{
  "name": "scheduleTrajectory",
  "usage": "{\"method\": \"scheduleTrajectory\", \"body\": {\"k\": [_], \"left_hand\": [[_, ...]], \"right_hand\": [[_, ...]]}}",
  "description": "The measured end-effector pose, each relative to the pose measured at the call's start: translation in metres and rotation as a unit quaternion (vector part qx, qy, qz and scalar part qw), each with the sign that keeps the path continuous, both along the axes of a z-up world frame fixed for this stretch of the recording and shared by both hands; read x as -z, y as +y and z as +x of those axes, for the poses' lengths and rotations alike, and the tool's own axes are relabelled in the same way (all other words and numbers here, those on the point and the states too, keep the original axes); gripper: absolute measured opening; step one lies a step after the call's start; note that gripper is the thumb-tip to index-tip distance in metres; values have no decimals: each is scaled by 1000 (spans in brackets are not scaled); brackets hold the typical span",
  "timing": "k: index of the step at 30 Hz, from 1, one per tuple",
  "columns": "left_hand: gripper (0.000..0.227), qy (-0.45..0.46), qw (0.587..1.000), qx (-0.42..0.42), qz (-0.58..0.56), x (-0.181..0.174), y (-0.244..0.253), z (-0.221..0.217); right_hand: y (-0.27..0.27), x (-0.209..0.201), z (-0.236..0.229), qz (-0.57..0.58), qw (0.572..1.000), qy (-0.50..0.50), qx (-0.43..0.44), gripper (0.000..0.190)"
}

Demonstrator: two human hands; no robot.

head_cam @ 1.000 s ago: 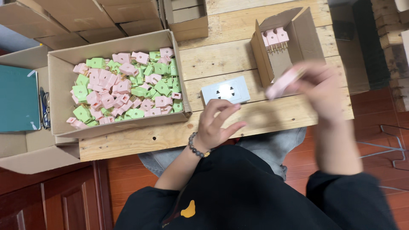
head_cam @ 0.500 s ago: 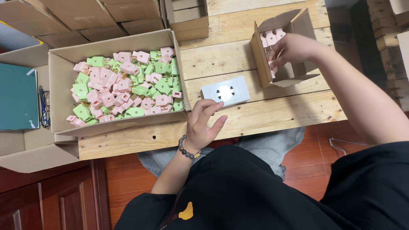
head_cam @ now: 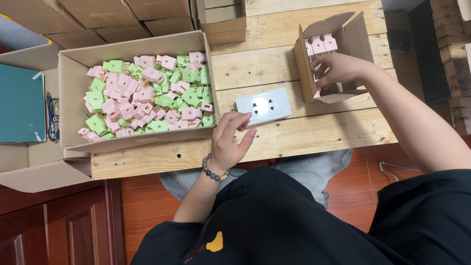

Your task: The person picks small pink plastic electrical components from a large box, inserts them into a white socket panel, and then removes them to place them into a smaller cardboard box. This process is repeated multiple times throughout the clip.

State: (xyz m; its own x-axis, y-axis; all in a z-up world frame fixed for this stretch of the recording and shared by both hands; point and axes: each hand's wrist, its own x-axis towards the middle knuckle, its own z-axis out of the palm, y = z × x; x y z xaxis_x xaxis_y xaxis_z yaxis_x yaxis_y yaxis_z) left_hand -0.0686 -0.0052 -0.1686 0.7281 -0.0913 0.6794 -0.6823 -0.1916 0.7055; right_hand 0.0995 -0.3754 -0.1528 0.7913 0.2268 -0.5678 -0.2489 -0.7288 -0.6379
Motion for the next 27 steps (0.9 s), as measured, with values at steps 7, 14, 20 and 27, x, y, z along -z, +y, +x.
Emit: {"method": "scheduleTrajectory", "body": {"k": [7,14,20,27], "left_hand": [[34,-18,1000,6,-6,15,22,6],[33,-83,994,-18,72,-13,75,12],[24,-115,975,-45,184,-58,124,25],[14,-80,973,-77,201,-90,137,17]], "right_hand": [[21,-28,-27,0,999,15,48,86],[50,-73,-49,-1,988,63,141,69],[55,-89,-58,-91,982,95,135,54],[23,-53,-35,-108,980,45,158,39]]}}
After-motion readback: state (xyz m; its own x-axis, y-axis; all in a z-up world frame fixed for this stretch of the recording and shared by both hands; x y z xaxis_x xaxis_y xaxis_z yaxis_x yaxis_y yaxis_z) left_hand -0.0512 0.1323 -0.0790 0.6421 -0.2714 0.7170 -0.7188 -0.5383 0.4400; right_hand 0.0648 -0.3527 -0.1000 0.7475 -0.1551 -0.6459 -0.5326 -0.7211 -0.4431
